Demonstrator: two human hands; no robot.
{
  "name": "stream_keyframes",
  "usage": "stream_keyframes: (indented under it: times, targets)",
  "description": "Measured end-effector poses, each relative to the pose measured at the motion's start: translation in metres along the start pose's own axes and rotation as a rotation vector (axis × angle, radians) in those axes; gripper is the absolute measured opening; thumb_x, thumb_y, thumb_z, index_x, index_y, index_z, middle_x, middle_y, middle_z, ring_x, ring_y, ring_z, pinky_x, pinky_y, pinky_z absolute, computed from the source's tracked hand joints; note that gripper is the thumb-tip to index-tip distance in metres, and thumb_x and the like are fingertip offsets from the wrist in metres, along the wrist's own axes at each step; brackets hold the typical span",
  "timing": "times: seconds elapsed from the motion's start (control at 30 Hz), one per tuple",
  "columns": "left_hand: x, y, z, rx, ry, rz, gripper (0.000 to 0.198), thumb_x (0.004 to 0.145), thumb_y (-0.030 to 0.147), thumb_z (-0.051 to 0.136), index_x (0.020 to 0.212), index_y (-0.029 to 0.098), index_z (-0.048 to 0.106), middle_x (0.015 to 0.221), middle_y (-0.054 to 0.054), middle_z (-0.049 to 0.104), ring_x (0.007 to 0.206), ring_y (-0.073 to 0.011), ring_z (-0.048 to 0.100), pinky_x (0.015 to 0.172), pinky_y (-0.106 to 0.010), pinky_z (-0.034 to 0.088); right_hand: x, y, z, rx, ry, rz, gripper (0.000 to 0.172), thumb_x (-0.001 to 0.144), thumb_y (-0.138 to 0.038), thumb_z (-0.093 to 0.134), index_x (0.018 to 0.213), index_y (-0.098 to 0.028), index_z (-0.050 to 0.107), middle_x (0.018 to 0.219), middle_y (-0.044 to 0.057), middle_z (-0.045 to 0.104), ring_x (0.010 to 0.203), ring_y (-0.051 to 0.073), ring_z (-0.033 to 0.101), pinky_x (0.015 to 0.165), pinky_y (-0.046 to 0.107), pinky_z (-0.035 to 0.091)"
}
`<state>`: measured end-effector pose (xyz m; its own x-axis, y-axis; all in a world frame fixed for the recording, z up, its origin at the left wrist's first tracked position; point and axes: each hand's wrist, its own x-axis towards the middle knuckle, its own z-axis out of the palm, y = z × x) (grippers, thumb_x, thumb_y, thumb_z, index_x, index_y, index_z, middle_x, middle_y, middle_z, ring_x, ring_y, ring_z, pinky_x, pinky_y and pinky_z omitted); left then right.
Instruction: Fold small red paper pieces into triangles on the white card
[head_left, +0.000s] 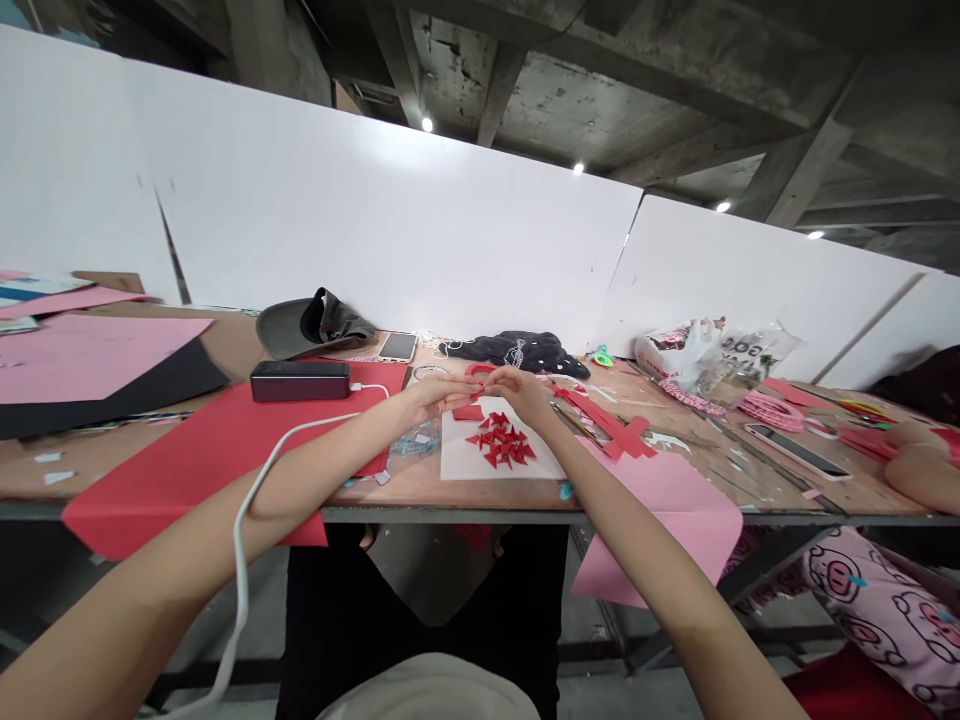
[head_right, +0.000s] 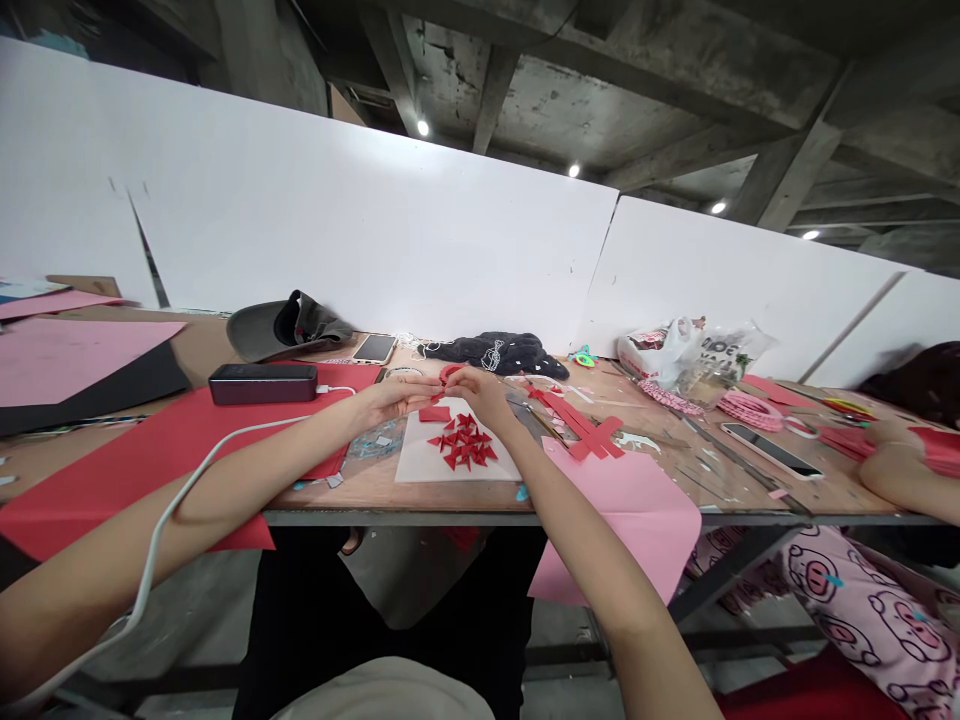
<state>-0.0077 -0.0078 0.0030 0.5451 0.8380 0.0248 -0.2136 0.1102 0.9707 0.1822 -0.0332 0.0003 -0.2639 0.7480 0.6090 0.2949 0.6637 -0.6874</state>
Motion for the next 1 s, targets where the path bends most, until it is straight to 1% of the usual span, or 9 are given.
stream_keyframes:
  times: [0.23, 0.37, 0.43, 0.5, 0.67, 0.73, 0.8, 0.9, 1.0]
  targets:
    - [-0.005, -0.001, 0.006, 0.219, 0.023, 0.234, 0.029, 0.056, 0.024, 0.079, 0.081, 0.013, 0.071, 0.084, -0.011, 0.072, 0.087, -0.0259, 0.067, 0.084, -0.036, 0.051, -0.002, 0.002, -0.001, 0.082, -0.023, 0.138, 0.019, 0.067, -0.035, 0.068, 0.071, -0.017, 0.063, 0.071, 0.003, 0.065, 0.067, 0.016, 0.060, 0.064, 0.029, 0.046]
    - [-0.006, 0.005, 0.017, 0.331, 0.024, 0.279, 0.023, 0.057, 0.025, 0.076, 0.078, 0.015, 0.072, 0.084, -0.009, 0.072, 0.089, -0.0272, 0.066, 0.082, -0.037, 0.051, -0.002, 0.008, -0.002, 0.189, 0.000, 0.174, 0.024, 0.064, -0.035, 0.071, 0.077, -0.017, 0.063, 0.071, 0.002, 0.065, 0.066, 0.014, 0.060, 0.064, 0.029, 0.047]
    - [-0.015, 0.008, 0.022, 0.391, 0.020, 0.312, 0.022, 0.057, 0.022, 0.075, 0.077, 0.015, 0.073, 0.084, -0.009, 0.072, 0.089, -0.0284, 0.065, 0.079, -0.036, 0.051, -0.002, 0.009, -0.002, 0.197, -0.009, 0.175, 0.024, 0.063, -0.033, 0.073, 0.078, -0.017, 0.062, 0.070, 0.001, 0.064, 0.064, 0.013, 0.060, 0.063, 0.028, 0.048]
    - [-0.035, 0.009, 0.022, 0.393, 0.023, 0.329, 0.027, 0.059, 0.020, 0.071, 0.086, 0.017, 0.073, 0.092, -0.008, 0.071, 0.097, -0.0279, 0.063, 0.081, -0.035, 0.050, -0.002, 0.009, -0.002, 0.183, -0.032, 0.166, 0.023, 0.063, -0.031, 0.073, 0.078, -0.017, 0.062, 0.071, 0.000, 0.064, 0.064, 0.013, 0.060, 0.061, 0.027, 0.048]
    - [-0.112, 0.002, 0.004, 0.421, -0.002, 0.366, 0.047, 0.063, 0.018, 0.065, 0.109, 0.025, 0.065, 0.119, -0.003, 0.061, 0.118, -0.0248, 0.050, 0.093, -0.034, 0.044, -0.002, 0.005, 0.000, 0.150, -0.047, 0.150, 0.020, 0.063, -0.028, 0.073, 0.075, -0.017, 0.060, 0.070, 0.000, 0.063, 0.063, 0.014, 0.061, 0.060, 0.028, 0.049]
    - [-0.124, 0.000, 0.001, 0.433, 0.000, 0.361, 0.045, 0.065, 0.016, 0.064, 0.109, 0.026, 0.065, 0.119, -0.003, 0.061, 0.117, -0.0240, 0.050, 0.093, -0.033, 0.044, -0.002, 0.005, 0.000, 0.148, -0.064, 0.134, 0.019, 0.064, -0.027, 0.072, 0.074, -0.017, 0.059, 0.069, 0.000, 0.063, 0.062, 0.014, 0.061, 0.060, 0.028, 0.049]
    - [-0.113, 0.002, 0.004, 0.456, 0.026, 0.373, 0.040, 0.066, 0.018, 0.064, 0.104, 0.026, 0.067, 0.114, -0.003, 0.064, 0.112, -0.0236, 0.054, 0.088, -0.032, 0.046, -0.002, 0.005, 0.001, 0.142, -0.076, 0.121, 0.019, 0.064, -0.027, 0.072, 0.074, -0.018, 0.059, 0.070, 0.001, 0.063, 0.063, 0.014, 0.061, 0.060, 0.028, 0.049]
    - [-0.064, 0.006, 0.012, 0.479, 0.036, 0.367, 0.026, 0.063, 0.020, 0.068, 0.089, 0.022, 0.071, 0.097, -0.004, 0.070, 0.097, -0.0240, 0.062, 0.078, -0.031, 0.048, -0.001, 0.007, 0.002, 0.121, -0.069, 0.104, 0.021, 0.064, -0.030, 0.073, 0.074, -0.017, 0.060, 0.072, 0.002, 0.064, 0.065, 0.014, 0.061, 0.062, 0.028, 0.050]
    - [-0.016, 0.008, 0.012, 0.493, 0.025, 0.350, 0.012, 0.060, 0.022, 0.072, 0.071, 0.017, 0.071, 0.075, -0.006, 0.071, 0.076, -0.0211, 0.064, 0.067, -0.029, 0.048, 0.001, 0.011, 0.001, 0.147, -0.016, 0.101, 0.022, 0.069, -0.036, 0.069, 0.078, -0.017, 0.063, 0.073, 0.003, 0.065, 0.066, 0.015, 0.061, 0.067, 0.030, 0.050]
